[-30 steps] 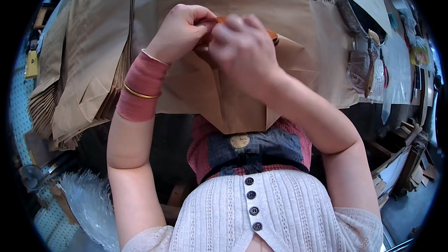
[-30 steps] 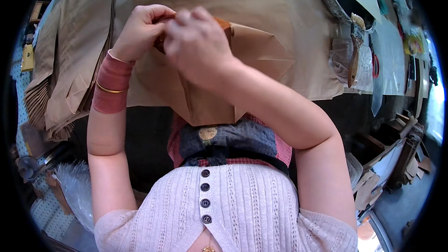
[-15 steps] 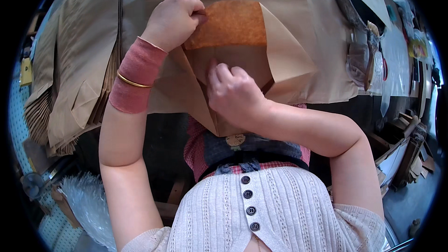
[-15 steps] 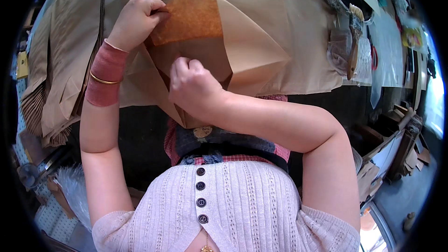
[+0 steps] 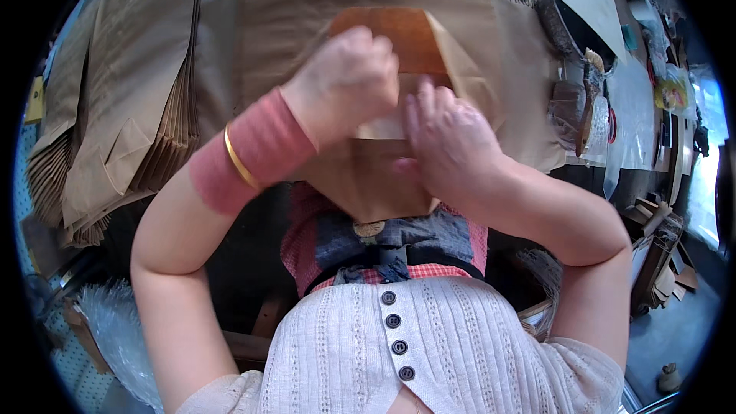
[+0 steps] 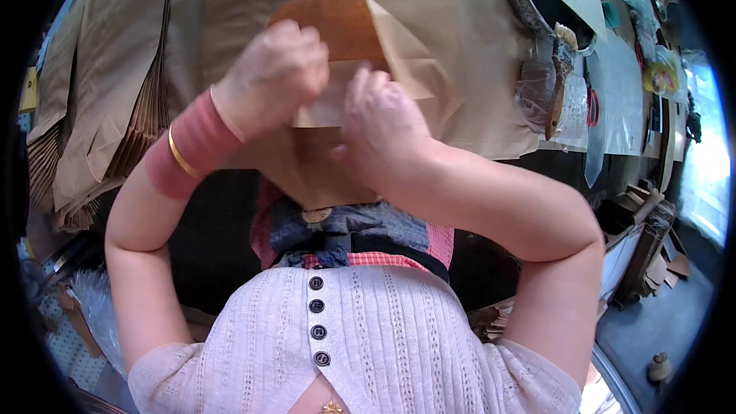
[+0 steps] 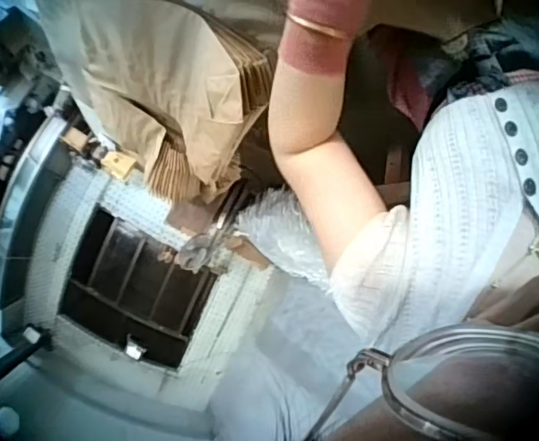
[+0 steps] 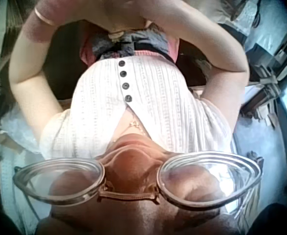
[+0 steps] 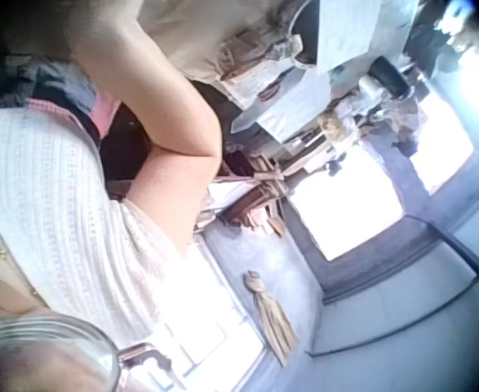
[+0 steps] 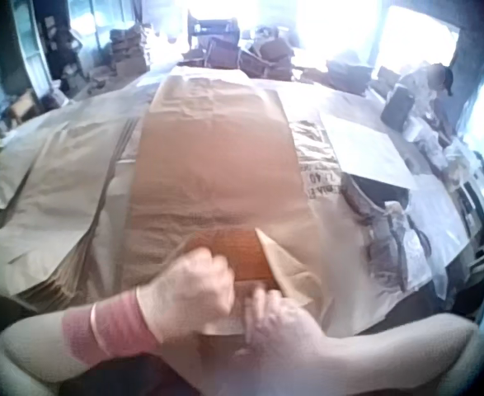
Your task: The person folds the top flaps of brown paper bags and uses a brush to apply adhesive from a container to seal them. They repeat this process for multiple bags, stacking the finished ones to the side.
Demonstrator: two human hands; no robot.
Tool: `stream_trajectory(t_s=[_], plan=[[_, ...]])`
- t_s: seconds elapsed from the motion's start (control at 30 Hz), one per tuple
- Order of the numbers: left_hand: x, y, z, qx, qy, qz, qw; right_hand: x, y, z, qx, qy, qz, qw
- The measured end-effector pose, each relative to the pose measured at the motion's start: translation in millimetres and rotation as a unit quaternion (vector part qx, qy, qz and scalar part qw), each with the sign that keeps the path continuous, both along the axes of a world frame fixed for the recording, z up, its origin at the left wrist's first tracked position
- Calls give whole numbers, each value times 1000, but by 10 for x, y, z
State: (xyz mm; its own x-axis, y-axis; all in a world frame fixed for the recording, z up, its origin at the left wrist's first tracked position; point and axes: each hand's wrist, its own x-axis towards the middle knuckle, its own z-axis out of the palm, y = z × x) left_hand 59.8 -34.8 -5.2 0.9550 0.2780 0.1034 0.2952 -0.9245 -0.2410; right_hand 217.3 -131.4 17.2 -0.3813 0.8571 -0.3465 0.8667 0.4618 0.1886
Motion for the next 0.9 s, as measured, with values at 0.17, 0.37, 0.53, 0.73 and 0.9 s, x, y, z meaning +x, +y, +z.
stream_trajectory(t_s=[0.17, 0.37, 0.53, 0.73, 0.9], plan=[[187, -317, 15, -255, 117, 97, 955, -11, 528, 299, -246, -149, 90, 954], [392, -409, 186, -305, 344, 219, 861, 91, 647, 86, -231, -159, 6, 960], [-682, -425, -178, -133, -22, 297, 945, 738, 329, -88, -37, 48, -73, 995], [-713, -153, -32, -435, -183, 310, 825, 785, 659, -97, -98, 143, -21, 985], [-796, -53, -87, -524, -164, 262, 794, 741, 457, 57, -195, 318, 75, 925]])
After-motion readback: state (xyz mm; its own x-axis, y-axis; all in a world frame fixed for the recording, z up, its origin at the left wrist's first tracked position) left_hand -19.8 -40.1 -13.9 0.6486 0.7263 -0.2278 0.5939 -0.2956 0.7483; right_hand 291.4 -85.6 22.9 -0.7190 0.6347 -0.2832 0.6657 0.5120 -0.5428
